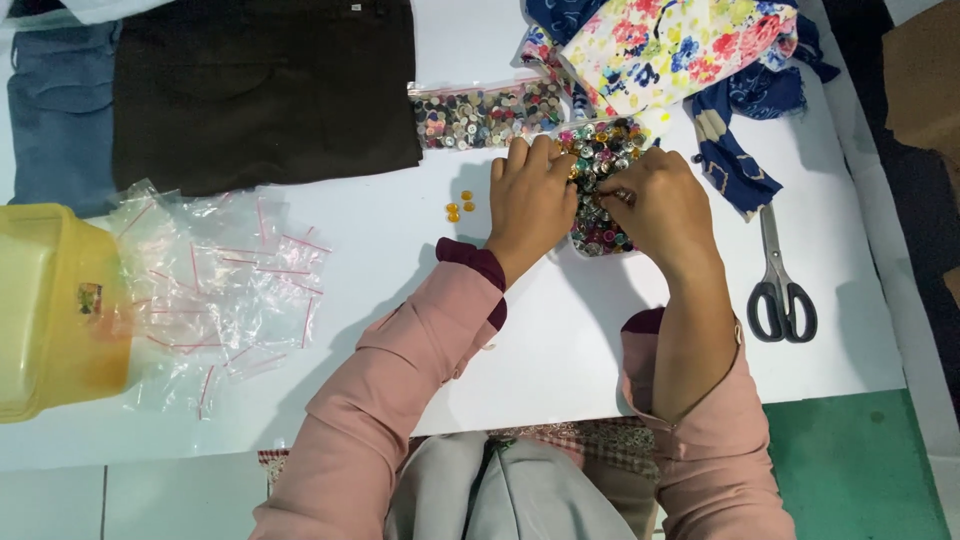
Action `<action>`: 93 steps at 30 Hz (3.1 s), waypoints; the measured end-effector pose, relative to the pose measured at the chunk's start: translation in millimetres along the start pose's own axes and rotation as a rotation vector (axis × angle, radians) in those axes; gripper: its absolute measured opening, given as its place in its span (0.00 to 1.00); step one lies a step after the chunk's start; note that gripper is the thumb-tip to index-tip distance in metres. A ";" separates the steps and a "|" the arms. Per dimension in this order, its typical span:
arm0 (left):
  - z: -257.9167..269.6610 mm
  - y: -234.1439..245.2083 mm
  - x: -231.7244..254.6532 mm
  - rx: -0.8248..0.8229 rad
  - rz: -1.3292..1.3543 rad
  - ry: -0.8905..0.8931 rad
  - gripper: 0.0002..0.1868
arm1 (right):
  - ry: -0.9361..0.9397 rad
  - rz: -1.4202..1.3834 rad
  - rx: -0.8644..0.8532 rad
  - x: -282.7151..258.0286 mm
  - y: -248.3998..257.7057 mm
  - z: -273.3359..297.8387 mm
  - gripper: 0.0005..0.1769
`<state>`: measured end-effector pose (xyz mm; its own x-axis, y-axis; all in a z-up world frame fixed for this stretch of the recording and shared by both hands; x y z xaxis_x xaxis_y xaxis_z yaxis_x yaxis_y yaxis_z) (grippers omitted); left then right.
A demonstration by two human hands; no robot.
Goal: Picking small decorative beads from a container and placing them into small plastic zip-lock bags.
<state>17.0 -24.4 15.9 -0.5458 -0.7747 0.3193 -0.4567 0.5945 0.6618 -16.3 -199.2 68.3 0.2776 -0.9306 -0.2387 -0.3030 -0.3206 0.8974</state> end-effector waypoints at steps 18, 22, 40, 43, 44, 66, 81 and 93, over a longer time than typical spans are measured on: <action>6.0 -24.9 -6.6 0.049 0.053 -0.001 0.08 | -0.006 0.114 -0.008 -12.7 -13.2 0.3 0.03; 7.3 -23.7 -6.4 0.070 0.051 -0.004 0.09 | -0.004 0.135 -0.012 -9.6 -17.6 1.6 0.06; 57.6 72.2 -50.8 0.128 0.122 0.080 0.14 | 0.153 -0.032 0.382 -38.7 -23.0 -1.8 0.08; 78.0 89.9 -66.5 0.074 0.102 0.154 0.15 | 0.208 -0.128 0.514 -61.7 -54.2 4.6 0.11; 83.6 92.4 -71.1 0.048 0.083 0.201 0.13 | 0.223 -0.201 0.475 -73.8 -64.4 8.1 0.12; 84.0 92.6 -84.0 -0.067 0.148 0.493 0.14 | 0.097 -0.463 0.244 -109.0 -117.0 7.1 0.12; 68.3 67.3 -15.2 0.011 0.243 0.114 0.17 | 0.049 -0.237 0.229 -16.0 9.7 22.8 0.14; 30.0 11.6 42.5 -0.041 0.223 0.062 0.04 | -0.462 0.064 -0.340 14.5 47.2 39.7 0.10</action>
<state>-32.5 -44.0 16.8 -0.5852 -0.6375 0.5011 -0.3001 0.7444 0.5965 -62.8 -234.8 92.4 -0.1821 -0.9512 -0.2491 0.0250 -0.2577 0.9659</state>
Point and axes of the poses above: each hand's wrist, its own z-axis away from the middle knuckle, its own y-axis out of the back of the hand, x = y × z, the point moved 1 cm from there along -z, towards the middle knuckle, and after that the axes turned 8 degrees about x, right-handed, at the moved point
